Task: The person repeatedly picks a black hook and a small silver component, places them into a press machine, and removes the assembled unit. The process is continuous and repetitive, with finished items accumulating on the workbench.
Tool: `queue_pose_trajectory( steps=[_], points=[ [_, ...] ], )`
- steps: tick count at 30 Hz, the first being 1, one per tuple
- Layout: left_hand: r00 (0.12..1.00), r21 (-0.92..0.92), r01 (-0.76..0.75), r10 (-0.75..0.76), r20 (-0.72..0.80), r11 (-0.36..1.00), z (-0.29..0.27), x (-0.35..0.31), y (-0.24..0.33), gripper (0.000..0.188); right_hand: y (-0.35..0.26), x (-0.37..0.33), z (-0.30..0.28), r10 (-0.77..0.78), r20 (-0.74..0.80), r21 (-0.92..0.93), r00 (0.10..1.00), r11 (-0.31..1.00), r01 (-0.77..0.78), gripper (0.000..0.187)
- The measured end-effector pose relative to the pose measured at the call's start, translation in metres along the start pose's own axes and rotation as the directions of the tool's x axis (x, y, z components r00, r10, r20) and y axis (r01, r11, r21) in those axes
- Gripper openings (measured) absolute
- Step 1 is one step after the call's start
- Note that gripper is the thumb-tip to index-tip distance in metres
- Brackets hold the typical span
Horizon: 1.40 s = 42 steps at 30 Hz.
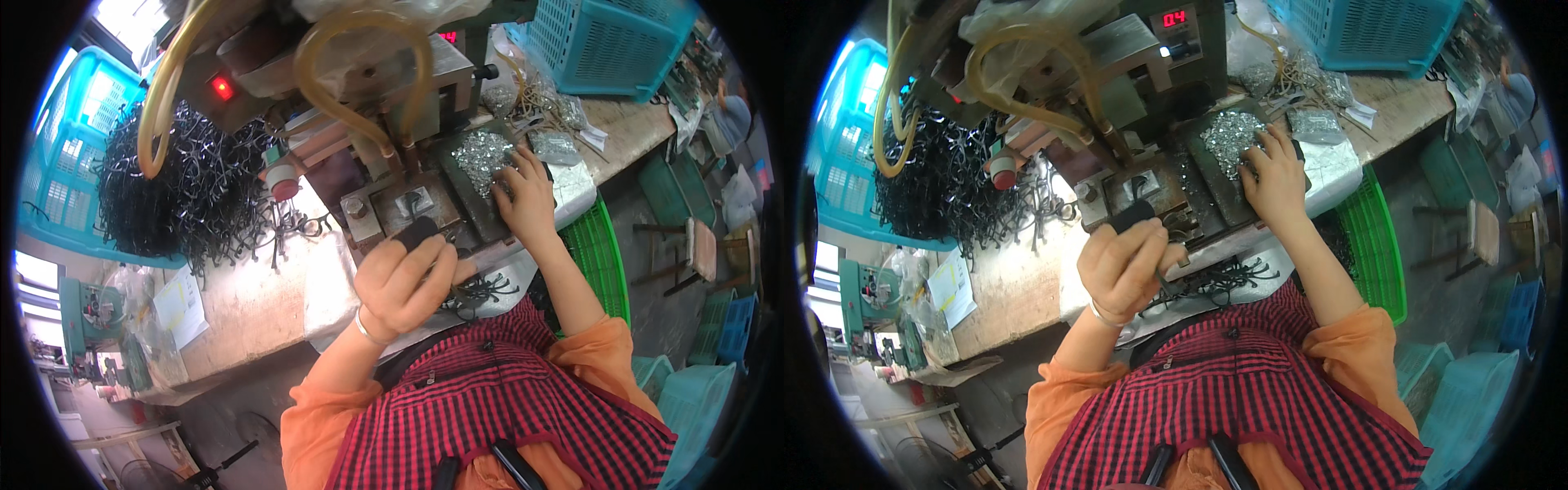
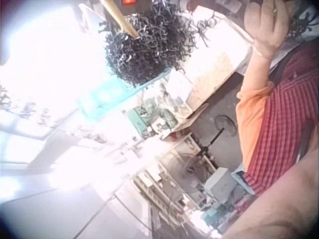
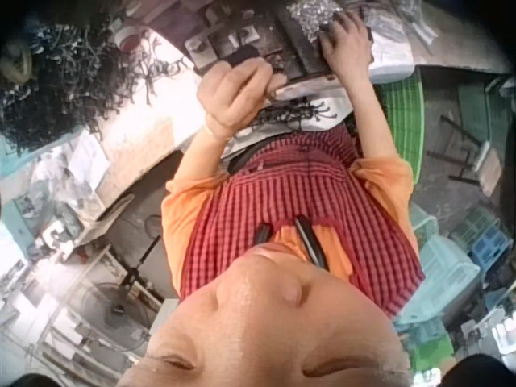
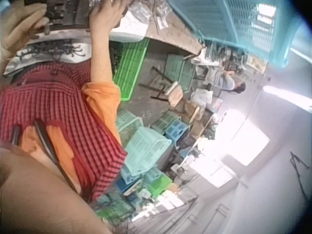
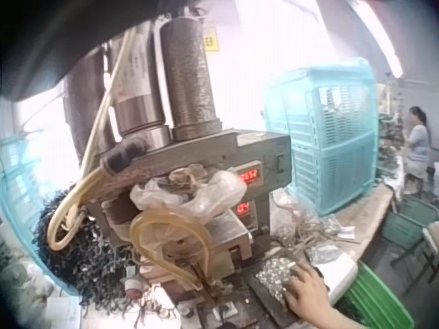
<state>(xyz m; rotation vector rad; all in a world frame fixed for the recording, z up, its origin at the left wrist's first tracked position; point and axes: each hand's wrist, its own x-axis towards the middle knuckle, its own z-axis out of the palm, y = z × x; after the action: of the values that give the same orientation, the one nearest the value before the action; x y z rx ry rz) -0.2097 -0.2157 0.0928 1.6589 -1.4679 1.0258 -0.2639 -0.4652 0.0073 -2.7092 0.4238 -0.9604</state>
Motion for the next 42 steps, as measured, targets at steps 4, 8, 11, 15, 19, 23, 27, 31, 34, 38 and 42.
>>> queue_pose_trajectory(
  steps=[4, 8, 11, 15, 19, 23, 27, 31, 34, 38, 42],
  points=[
    [1.000, -0.047, 0.003, -0.001, 0.029, 0.999, 0.001, 0.002, 0.000, 0.037, 0.007, 0.008, 0.002, -0.010, -0.016, 0.122, 1.000, 0.992, 0.012, 0.015],
    [0.999, -0.055, 0.037, -0.035, 0.026, 0.998, 0.001, 0.010, -0.001, 0.039, 0.003, 0.018, 0.006, 0.091, -0.077, 0.183, 0.993, 0.980, -0.075, 0.013],
    [0.999, -0.084, 0.036, -0.037, -0.012, 0.996, 0.002, 0.009, -0.004, 0.039, 0.004, 0.019, 0.008, 0.101, -0.094, 0.261, 0.990, 0.963, -0.073, 0.012],
    [1.000, -0.113, 0.015, -0.017, -0.018, 0.993, 0.000, 0.003, -0.009, 0.038, -0.003, 0.016, 0.005, 0.103, -0.091, 0.246, 0.990, 0.966, -0.078, 0.011],
    [0.996, -0.132, 0.086, -0.089, -0.019, 0.987, -0.001, -0.001, 0.000, 0.036, -0.001, 0.020, 0.011, 0.185, -0.076, 0.309, 0.980, 0.939, -0.154, 0.013],
    [0.966, -0.037, 0.250, -0.251, -0.059, 0.968, -0.024, -0.028, 0.015, 0.030, -0.007, 0.010, 0.006, 0.352, 0.007, 0.435, 0.936, 0.842, -0.320, 0.013],
    [0.852, 0.357, 0.519, -0.437, -0.288, 0.776, -0.070, -0.057, -0.037, 0.021, 0.000, 0.001, -0.001, 0.368, 0.050, 0.524, 0.929, 0.782, -0.338, 0.015],
    [0.798, 0.396, 0.571, -0.599, -0.065, 0.719, -0.072, -0.074, -0.110, 0.013, -0.008, 0.014, 0.002, 0.274, 0.030, 0.490, 0.961, 0.834, -0.253, 0.015],
    [0.631, 0.504, 0.576, -0.742, 0.226, 0.644, -0.040, -0.110, -0.140, 0.022, -0.013, 0.018, 0.007, 0.196, -0.034, 0.431, 0.980, 0.888, -0.162, 0.015],
    [0.475, 0.410, 0.741, -0.846, 0.242, 0.532, -0.008, -0.161, -0.178, 0.017, -0.004, 0.005, 0.000, 0.144, -0.135, 0.316, 0.980, 0.944, -0.095, 0.016],
    [0.292, -0.378, 0.846, -0.920, -0.260, 0.376, -0.028, -0.162, -0.171, 0.022, 0.013, -0.017, -0.013, 0.258, -0.127, 0.409, 0.958, 0.893, -0.186, 0.016]
  ],
)
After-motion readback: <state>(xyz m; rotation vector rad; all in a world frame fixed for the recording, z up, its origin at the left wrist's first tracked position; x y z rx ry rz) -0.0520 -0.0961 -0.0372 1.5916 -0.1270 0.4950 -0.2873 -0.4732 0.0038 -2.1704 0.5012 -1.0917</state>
